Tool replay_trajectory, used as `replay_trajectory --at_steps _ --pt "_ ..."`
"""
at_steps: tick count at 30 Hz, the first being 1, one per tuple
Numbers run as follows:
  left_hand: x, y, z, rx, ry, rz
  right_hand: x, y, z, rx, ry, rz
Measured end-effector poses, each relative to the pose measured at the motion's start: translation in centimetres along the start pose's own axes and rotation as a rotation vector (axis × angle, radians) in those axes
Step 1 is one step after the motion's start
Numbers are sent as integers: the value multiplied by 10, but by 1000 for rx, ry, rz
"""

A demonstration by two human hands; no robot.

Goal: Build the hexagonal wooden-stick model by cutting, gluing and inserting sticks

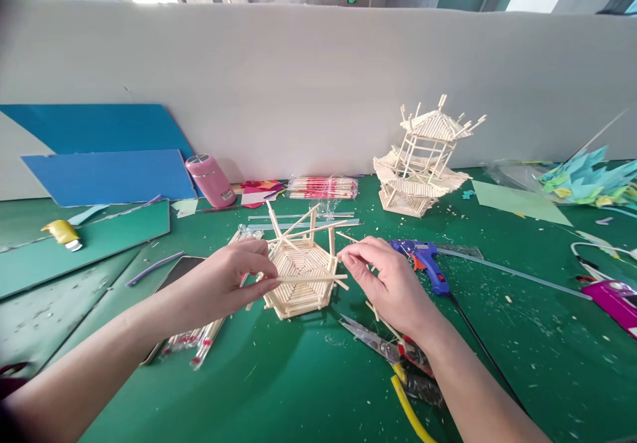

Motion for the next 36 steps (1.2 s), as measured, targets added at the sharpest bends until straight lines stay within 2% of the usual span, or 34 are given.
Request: replay_trajectory --at_steps 11,29,32,36 --pt "-1 2 -2 30 17 -11 -10 4 10 -61 -13 -79" --pt "-8 5 1 28 126 -54 -13 4 11 -64 50 -52" --pt "-14 10 -2 70 186 -70 -13 4 10 -61 44 -53" --pt "-31 22 -9 183 283 -145 -10 5 10 -53 22 -37"
Point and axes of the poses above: each hand's wrist, its own y-axis away from the middle knuckle, its own z-axis out of the palm, x = y × z, the point moved 10 cm from there along -y, towards the middle knuckle, and after that the axes turned 7 degrees about x, right-handed, at the moved point
